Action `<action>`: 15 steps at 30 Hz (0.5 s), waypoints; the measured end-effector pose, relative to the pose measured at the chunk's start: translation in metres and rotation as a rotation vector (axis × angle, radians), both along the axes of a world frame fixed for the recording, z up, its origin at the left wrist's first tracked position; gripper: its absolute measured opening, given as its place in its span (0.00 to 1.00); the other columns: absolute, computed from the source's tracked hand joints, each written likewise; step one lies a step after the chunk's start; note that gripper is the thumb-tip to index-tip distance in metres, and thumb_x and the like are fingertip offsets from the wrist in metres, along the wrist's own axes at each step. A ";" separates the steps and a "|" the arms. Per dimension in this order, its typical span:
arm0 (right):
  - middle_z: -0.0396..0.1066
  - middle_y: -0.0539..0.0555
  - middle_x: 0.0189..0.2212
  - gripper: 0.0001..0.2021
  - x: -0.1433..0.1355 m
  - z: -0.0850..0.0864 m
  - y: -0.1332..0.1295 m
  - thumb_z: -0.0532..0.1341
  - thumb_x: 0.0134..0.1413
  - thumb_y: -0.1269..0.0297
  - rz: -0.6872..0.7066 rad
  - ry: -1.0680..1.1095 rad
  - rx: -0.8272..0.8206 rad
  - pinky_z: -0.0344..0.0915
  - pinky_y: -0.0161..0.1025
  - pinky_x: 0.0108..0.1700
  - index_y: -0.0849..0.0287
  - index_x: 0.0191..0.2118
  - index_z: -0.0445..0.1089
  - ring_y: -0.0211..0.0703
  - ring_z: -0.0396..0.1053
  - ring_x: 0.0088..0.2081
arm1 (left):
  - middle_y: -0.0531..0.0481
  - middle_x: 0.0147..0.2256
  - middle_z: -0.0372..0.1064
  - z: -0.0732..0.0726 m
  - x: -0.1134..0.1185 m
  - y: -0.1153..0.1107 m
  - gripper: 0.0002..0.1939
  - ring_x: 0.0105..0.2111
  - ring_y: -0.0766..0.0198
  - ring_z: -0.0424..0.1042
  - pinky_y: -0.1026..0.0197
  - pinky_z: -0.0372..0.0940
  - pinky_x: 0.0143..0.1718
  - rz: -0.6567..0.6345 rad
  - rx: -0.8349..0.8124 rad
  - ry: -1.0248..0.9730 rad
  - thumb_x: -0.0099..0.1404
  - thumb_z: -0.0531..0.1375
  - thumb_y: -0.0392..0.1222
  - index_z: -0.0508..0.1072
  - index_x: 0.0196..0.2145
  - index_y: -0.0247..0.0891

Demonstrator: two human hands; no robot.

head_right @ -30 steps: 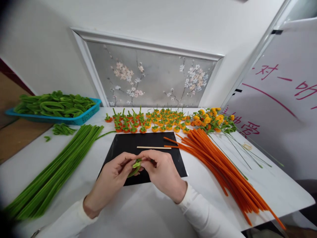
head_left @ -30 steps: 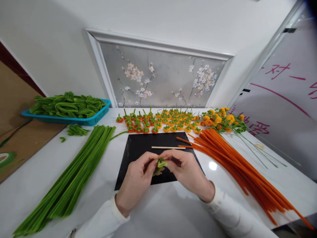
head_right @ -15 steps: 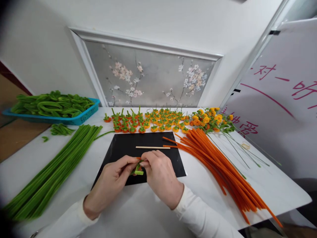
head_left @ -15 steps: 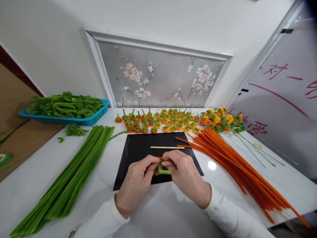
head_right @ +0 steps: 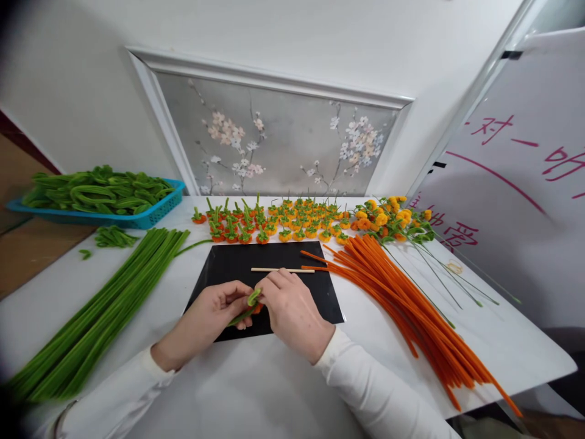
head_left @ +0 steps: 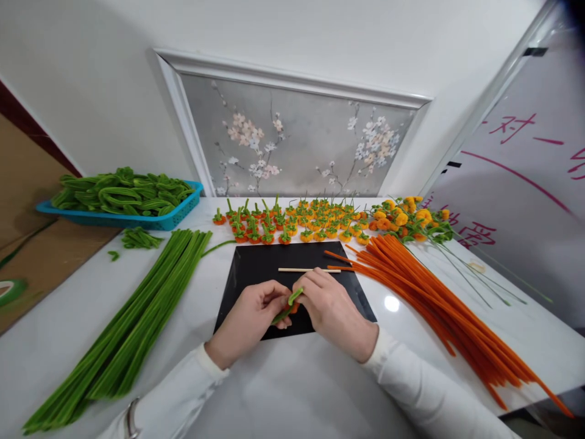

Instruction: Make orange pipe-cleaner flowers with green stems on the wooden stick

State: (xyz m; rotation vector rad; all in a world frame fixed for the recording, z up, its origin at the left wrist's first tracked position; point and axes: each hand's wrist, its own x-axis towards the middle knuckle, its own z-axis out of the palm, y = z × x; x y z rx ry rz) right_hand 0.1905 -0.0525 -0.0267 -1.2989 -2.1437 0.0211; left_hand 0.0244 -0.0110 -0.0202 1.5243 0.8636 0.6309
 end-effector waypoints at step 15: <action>0.65 0.48 0.23 0.10 0.017 0.002 0.023 0.52 0.62 0.58 0.095 0.678 -0.363 0.63 0.32 0.27 0.59 0.38 0.64 0.34 0.65 0.23 | 0.51 0.32 0.73 0.011 -0.001 0.006 0.08 0.30 0.64 0.73 0.62 0.67 0.34 0.154 0.473 0.081 0.64 0.56 0.43 0.72 0.38 0.39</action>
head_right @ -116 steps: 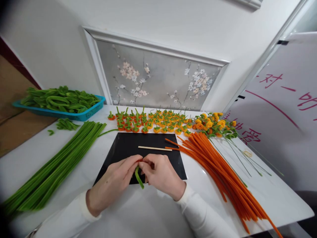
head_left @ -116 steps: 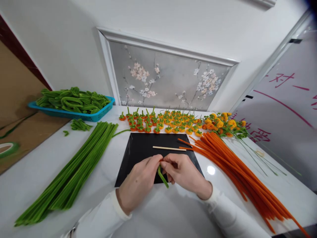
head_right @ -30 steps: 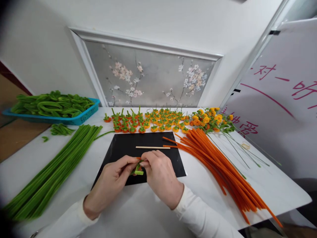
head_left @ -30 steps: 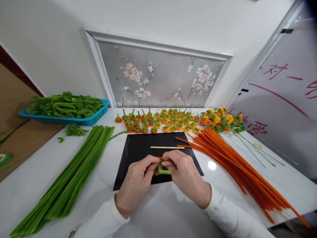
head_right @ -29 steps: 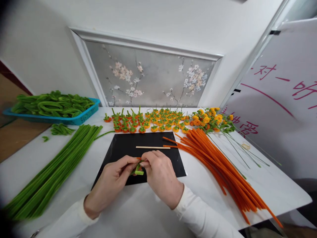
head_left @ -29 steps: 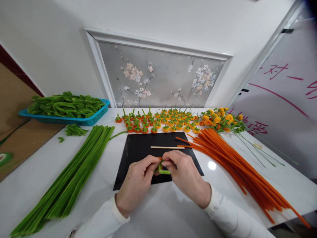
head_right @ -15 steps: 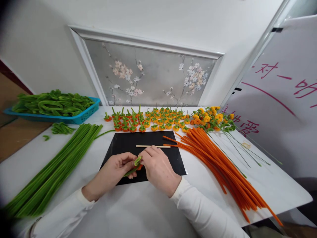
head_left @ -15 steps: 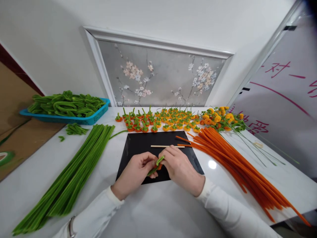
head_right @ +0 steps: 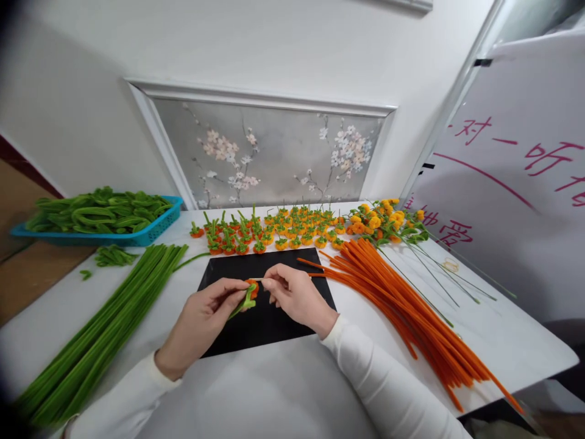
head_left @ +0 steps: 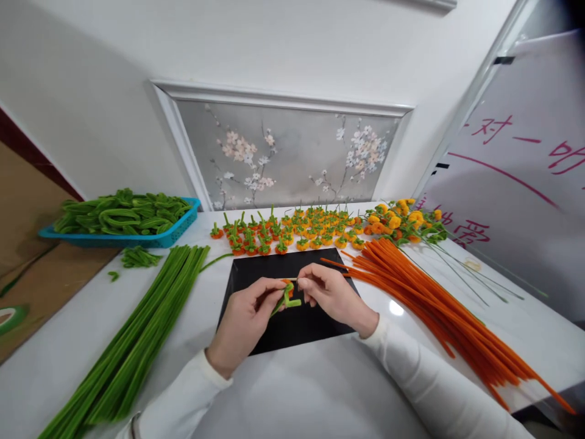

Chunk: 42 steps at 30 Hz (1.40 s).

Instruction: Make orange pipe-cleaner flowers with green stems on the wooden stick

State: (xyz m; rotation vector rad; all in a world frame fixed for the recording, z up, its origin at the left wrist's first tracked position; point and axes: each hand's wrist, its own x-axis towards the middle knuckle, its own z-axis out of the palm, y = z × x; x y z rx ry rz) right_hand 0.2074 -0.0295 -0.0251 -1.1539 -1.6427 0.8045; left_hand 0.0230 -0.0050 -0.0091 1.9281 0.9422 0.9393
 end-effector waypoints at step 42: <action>0.68 0.47 0.26 0.03 0.000 0.006 -0.005 0.60 0.55 0.71 -0.120 -0.179 0.152 0.59 0.31 0.30 0.59 0.31 0.68 0.34 0.64 0.28 | 0.50 0.35 0.72 -0.015 0.008 0.003 0.09 0.32 0.65 0.73 0.62 0.71 0.36 -0.125 -0.167 -0.051 0.64 0.56 0.40 0.70 0.41 0.38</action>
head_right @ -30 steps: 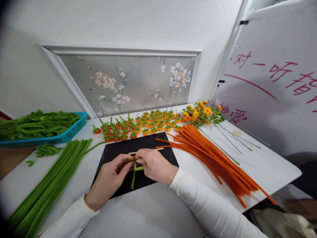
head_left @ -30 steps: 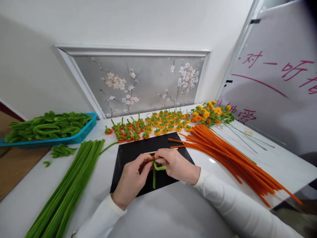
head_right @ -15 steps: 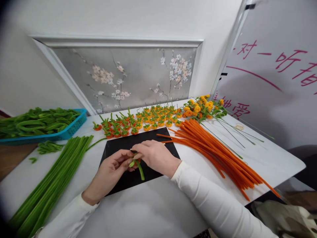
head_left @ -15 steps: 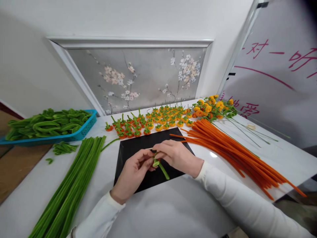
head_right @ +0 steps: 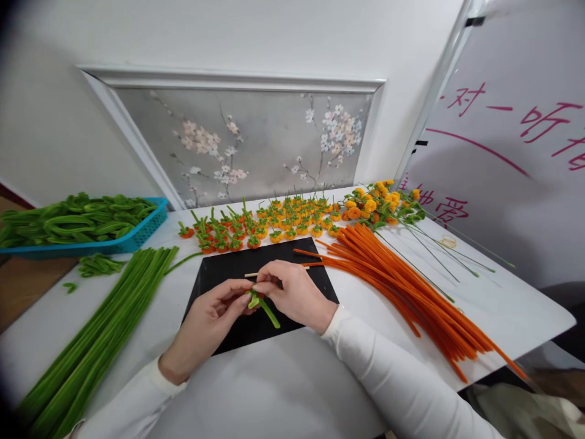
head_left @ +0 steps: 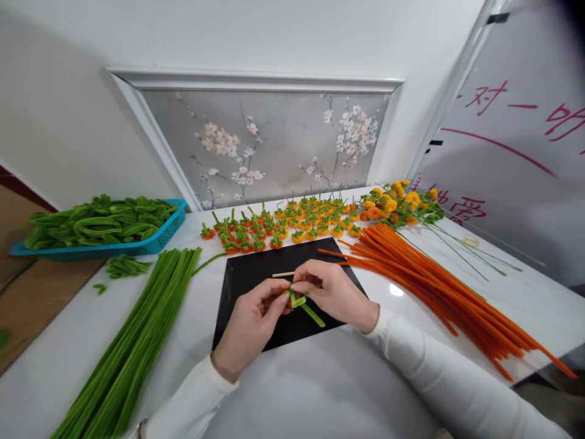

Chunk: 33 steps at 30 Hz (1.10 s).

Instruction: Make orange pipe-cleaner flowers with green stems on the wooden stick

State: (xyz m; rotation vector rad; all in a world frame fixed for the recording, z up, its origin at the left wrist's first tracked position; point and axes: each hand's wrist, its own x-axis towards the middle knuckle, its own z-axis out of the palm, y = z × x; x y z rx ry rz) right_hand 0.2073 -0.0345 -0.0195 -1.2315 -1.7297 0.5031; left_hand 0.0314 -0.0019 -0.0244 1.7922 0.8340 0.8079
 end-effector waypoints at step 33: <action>0.67 0.47 0.26 0.11 -0.012 -0.002 -0.017 0.58 0.50 0.71 0.041 0.315 -0.323 0.63 0.29 0.23 0.57 0.41 0.61 0.31 0.64 0.23 | 0.51 0.33 0.72 0.006 0.004 -0.004 0.10 0.31 0.65 0.73 0.63 0.72 0.35 0.195 -0.109 -0.121 0.58 0.62 0.44 0.73 0.36 0.36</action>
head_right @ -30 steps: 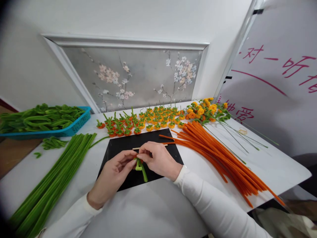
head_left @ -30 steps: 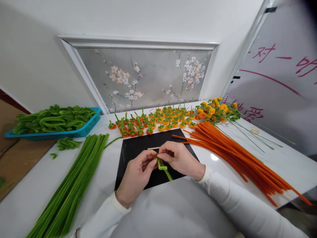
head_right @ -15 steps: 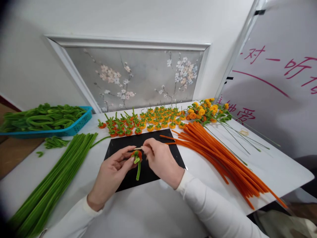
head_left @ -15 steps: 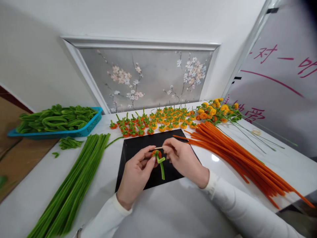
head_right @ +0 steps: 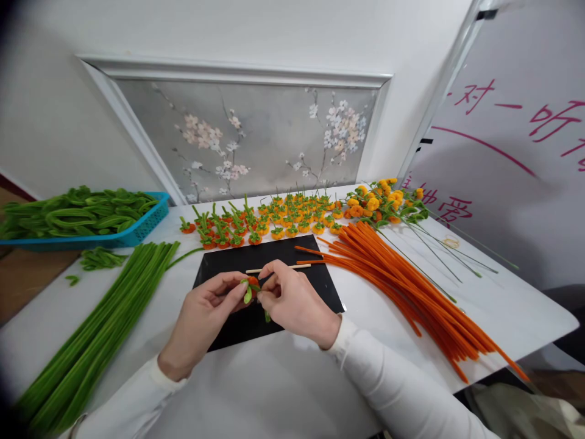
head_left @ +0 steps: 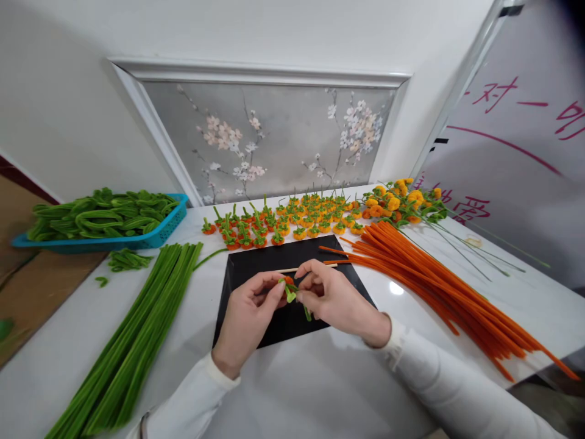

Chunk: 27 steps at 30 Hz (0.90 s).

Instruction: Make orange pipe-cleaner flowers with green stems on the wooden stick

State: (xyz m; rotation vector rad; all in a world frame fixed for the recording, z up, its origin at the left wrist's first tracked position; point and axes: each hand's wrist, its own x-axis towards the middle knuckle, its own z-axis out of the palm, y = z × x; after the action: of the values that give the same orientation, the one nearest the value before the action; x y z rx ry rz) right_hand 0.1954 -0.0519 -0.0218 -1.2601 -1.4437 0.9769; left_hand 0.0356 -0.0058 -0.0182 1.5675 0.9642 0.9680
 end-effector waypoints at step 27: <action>0.66 0.47 0.22 0.05 -0.001 0.008 -0.003 0.62 0.50 0.72 -0.149 -0.295 0.201 0.59 0.32 0.30 0.58 0.25 0.69 0.35 0.63 0.25 | 0.50 0.28 0.72 0.000 0.000 -0.007 0.09 0.28 0.64 0.70 0.64 0.67 0.31 -0.078 0.095 0.082 0.61 0.58 0.43 0.76 0.31 0.36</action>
State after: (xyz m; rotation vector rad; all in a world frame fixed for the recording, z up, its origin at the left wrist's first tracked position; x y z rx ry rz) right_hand 0.1944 -0.0545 -0.0141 -1.3793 -1.6012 0.5477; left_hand 0.0353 -0.0124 -0.0184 1.7235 0.9178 0.9122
